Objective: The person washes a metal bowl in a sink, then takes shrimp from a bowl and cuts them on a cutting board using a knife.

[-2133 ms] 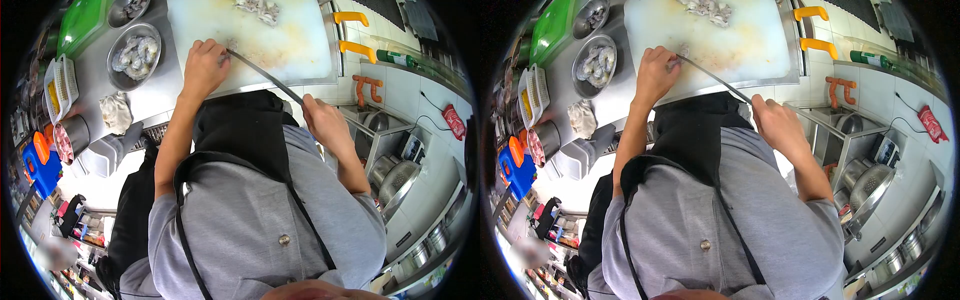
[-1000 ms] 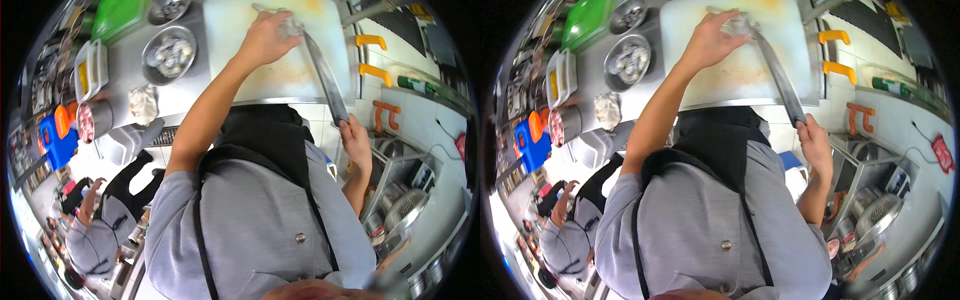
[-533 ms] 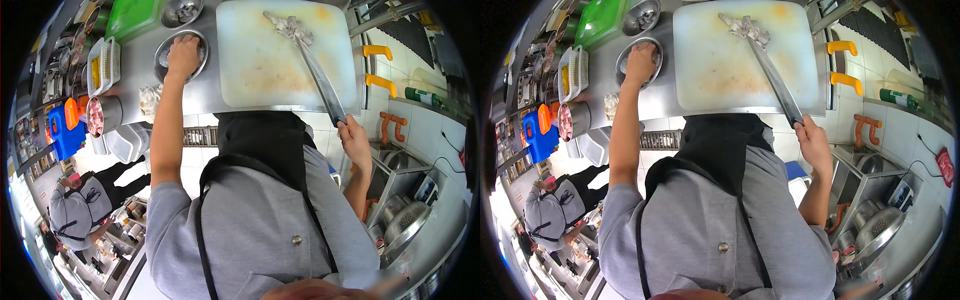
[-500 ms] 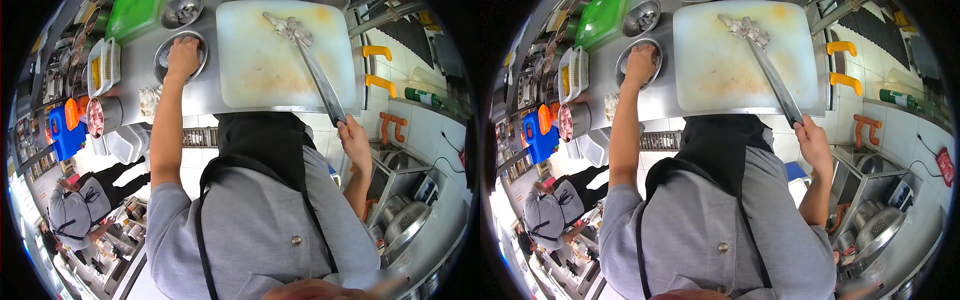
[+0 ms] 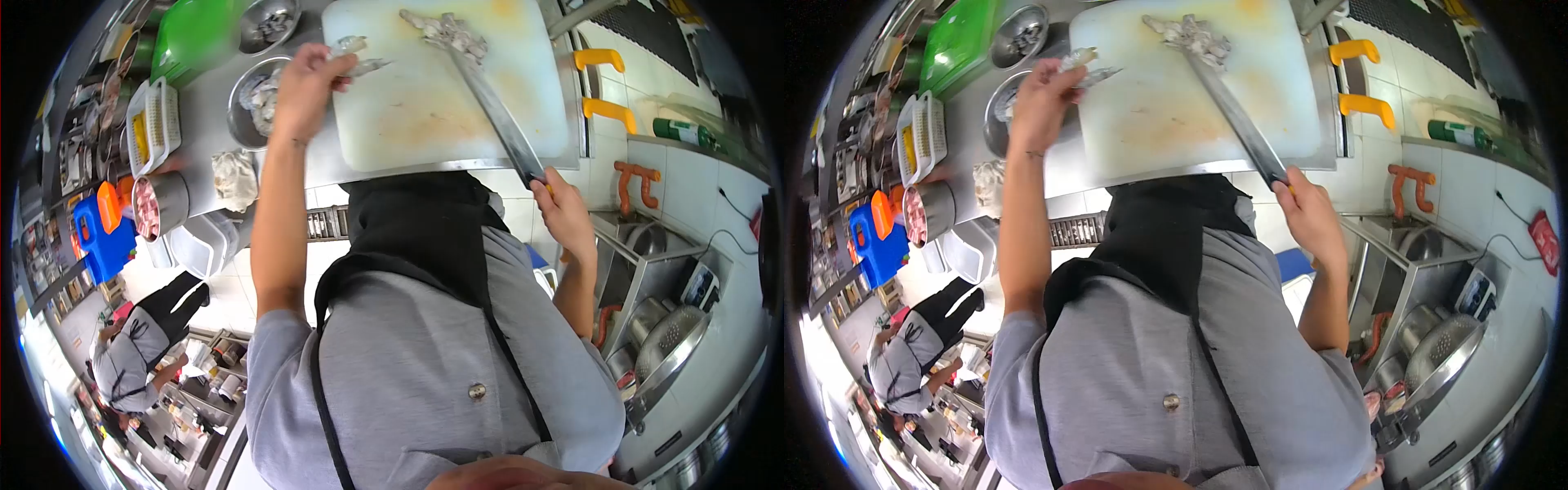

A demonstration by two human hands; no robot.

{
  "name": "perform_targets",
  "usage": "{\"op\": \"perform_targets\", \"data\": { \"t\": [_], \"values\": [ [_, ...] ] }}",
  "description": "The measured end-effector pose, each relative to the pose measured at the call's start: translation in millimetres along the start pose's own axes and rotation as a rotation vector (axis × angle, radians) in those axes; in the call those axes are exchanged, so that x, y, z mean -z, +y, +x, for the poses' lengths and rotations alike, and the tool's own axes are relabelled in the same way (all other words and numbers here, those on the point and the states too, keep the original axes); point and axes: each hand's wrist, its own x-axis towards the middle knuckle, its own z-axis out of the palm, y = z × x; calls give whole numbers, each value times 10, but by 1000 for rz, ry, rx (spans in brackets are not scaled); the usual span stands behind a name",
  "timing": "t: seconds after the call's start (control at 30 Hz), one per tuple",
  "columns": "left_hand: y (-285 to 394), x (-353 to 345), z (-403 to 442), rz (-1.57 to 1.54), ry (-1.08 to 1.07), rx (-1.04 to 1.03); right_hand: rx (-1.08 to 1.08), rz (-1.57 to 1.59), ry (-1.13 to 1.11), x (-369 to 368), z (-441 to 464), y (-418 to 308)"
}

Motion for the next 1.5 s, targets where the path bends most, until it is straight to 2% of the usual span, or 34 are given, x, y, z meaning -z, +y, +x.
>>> {"op": "perform_targets", "data": {
  "t": [0.03, 0.1, 0.13, 0.17, 0.23, 0.27, 0.3, 0.37, 0.5, 0.57, 0.67, 0.77, 0.87, 1.03, 1.27, 1.33, 1.37, 1.43, 1.5],
  "values": [
    [-143, -147, -42, -230, -41, 82, 16, -16, -17, -24, 8, -16],
    [-397, -326, -118, -49, -145, 291, 36, -45, -13, -64, 0, -69],
    [-290, -420, -249, 222, -154, 341, 93, -58, 0, -99, 0, -58],
    [-372, -435, -274, 218, -171, 346, 150, -72, 13, -126, 5, -55],
    [-538, -399, -341, 849, 15, -290, 125, -139, -5, -171, -14, -59],
    [-551, -402, -319, 794, 7, -416, 155, -209, 7, -203, -15, -58],
    [-560, -417, -274, 790, 5, -410, 188, -279, 18, -234, -16, -63],
    [-547, -463, -185, 837, -144, -773, 191, -337, 1, -283, -29, -78],
    [-565, -605, -185, 1004, -195, -822, 248, -520, 35, -287, -65, -86],
    [-494, -632, -239, 1168, -131, -767, 246, -565, 31, -246, -84, -123],
    [-511, -650, -241, 1210, -102, -760, 264, -667, 43, -166, -108, -221],
    [-584, -660, -216, 1050, -114, -838, 266, -717, 33, -137, -77, -258],
    [-673, -668, -202, 1004, -110, -825, 232, -705, 10, -177, 52, -320],
    [-619, -671, -265, 1025, -74, -762, 199, -635, -94, -321, 309, -319],
    [-568, -615, -265, 1093, 7, -755, 173, -620, -56, -9, -50, -8],
    [-627, -640, -181, 1033, -20, -754, 129, -322, -78, 42, -51, 9],
    [-658, -654, -139, 974, -46, -751, 130, -320, -77, 46, -57, 20],
    [-688, -740, -74, 926, -50, -742, 2, -41, -88, 45, -81, 54],
    [-693, -853, -64, 877, -50, -735, -43, 21, -54, 34, -113, 145]
  ]
}}
